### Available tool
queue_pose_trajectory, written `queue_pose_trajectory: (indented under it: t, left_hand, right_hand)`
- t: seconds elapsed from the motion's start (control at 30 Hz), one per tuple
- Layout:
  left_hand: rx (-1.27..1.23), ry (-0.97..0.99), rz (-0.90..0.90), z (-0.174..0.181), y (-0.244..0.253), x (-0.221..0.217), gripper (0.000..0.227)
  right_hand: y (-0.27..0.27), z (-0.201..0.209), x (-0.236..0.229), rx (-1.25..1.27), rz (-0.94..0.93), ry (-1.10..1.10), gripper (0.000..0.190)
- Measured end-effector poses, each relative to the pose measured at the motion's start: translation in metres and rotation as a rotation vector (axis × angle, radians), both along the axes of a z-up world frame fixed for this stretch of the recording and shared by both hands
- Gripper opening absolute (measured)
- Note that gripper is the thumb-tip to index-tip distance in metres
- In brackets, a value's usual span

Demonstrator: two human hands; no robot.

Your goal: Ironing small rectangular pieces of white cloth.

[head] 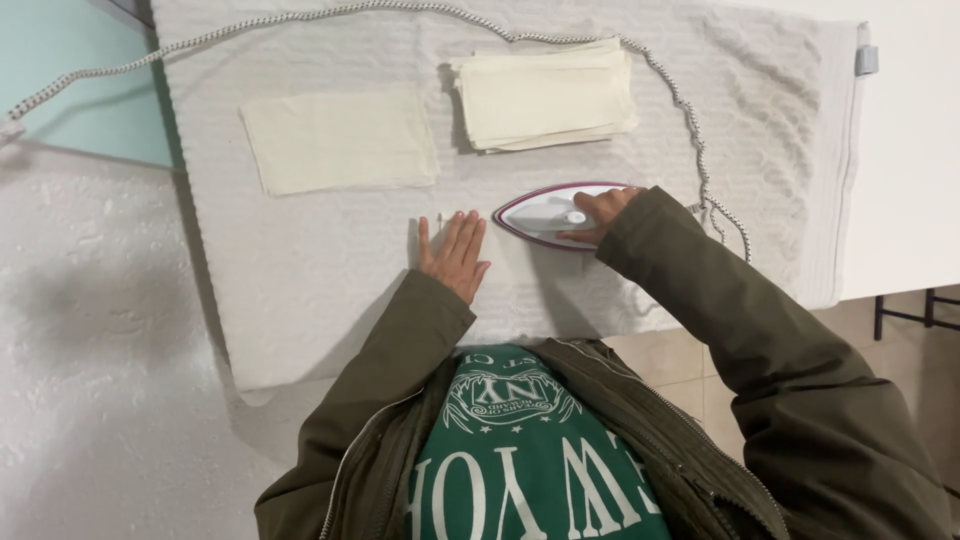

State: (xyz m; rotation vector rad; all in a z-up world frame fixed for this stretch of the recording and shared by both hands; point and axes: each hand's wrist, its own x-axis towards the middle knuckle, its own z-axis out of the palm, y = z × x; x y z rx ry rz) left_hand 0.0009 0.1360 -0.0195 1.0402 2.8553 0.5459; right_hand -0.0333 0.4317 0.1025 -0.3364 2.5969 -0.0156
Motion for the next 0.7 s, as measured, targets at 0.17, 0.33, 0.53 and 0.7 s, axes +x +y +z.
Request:
queue_pose_trajectory:
  t: [0.17, 0.33, 0.53, 0.7]
  left_hand:
    - [-0.003, 0.009, 0.092, 0.003, -0.012, 0.003, 0.065]
    - [-0.007, 0.015, 0.187, 0.003, -0.019, 0.004, 0.061]
    - [0.033, 0.017, 0.274, -0.017, -0.037, 0.005, 0.052]
    - [0.143, 0.0, 0.485, 0.002, -0.072, -0.009, 0.053]
  right_hand:
    - [-0.015, -0.001, -0.008, -0.002, 0.02, -0.01, 0.054]
    - [-0.042, 0.001, -0.017, 0.036, 0.001, -0.025, 0.056]
    - [-0.083, 0.013, -0.033, 0.036, -0.024, -0.068, 0.066]
    - [-0.113, 0.031, -0.046, 0.056, -0.13, -0.236, 0.067]
